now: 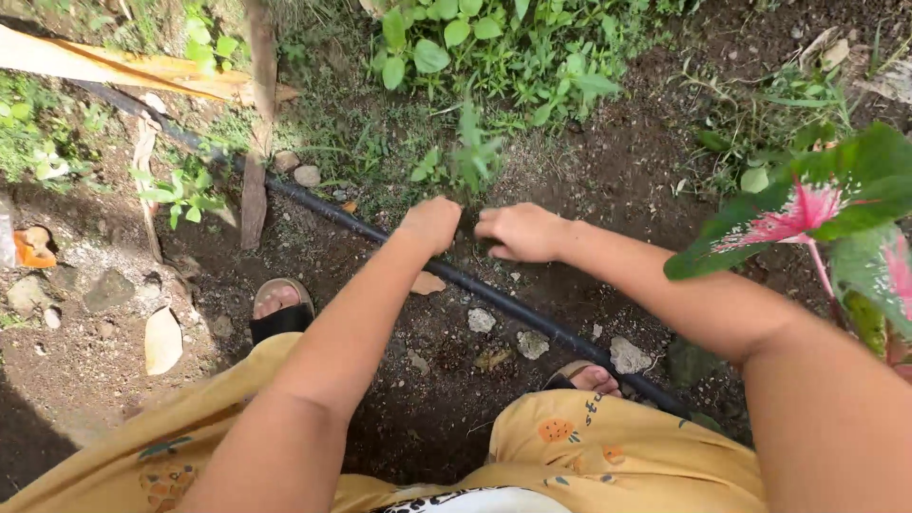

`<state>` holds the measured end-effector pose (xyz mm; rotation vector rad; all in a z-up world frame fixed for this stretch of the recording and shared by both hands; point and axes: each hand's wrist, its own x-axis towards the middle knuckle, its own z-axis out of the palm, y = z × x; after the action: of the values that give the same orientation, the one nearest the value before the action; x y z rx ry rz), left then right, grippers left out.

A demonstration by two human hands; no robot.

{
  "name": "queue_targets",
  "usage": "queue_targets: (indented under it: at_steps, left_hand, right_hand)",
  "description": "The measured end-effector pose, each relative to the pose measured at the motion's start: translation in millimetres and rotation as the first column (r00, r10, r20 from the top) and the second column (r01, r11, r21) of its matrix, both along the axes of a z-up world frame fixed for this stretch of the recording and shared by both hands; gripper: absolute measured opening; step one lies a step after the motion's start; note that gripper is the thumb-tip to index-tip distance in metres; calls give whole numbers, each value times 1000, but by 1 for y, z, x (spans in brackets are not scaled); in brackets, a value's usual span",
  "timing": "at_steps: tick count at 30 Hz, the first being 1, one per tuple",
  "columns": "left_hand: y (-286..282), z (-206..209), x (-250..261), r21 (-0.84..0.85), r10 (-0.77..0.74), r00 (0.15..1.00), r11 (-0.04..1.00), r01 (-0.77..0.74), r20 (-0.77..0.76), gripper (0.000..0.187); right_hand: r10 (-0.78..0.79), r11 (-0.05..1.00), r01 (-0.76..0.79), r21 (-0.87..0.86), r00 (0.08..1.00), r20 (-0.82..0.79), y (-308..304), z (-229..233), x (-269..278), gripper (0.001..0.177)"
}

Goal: The person pulls weeds and clears a garden area by hand.

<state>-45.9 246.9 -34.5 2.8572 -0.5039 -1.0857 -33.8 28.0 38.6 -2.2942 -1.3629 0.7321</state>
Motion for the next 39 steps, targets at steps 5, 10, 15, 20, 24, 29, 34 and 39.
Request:
queue_targets:
  at_steps: [5,10,15,20,24,29,34,39]
  left_hand:
    - [-16,45,-18,-12,-53,998,999,53,-31,27]
    - [-29,29,-19,72,-145,989,987,142,40,22]
    - [-10,39,2,25,-55,996,998,53,73,18]
    - [14,125,41,-120,119,986,987,-105,115,30]
    - [12,131,31,-283,156,988,948,-148,5,36]
    - [-16,99,-19,-282,-151,988,949,138,-25,70]
    - [-21,47,-31,-438,-113,984,884,162,135,29]
    - [-19,62,10,-659,330,934,735,-162,138,12]
  right_hand:
    - [-56,998,54,-18,991,-123,-5,-10,-15,33]
    - [-53,996,45,-72,991,-119,-15,-1,-23,36]
    - [-60,997,56,-44,995,-85,-9,3,-35,47]
    - [-96,995,95,-21,992,-87,2,-28,-51,24]
    - [-154,988,148,-55,981,-122,-5,-20,-40,13]
    - [-356,872,381,307,925,-136,-45,-5,-13,8]
    - [-542,774,563,290,826,-157,-65,13,-3,9]
    - [-586,732,610,304,791,-175,-65,11,0,11]
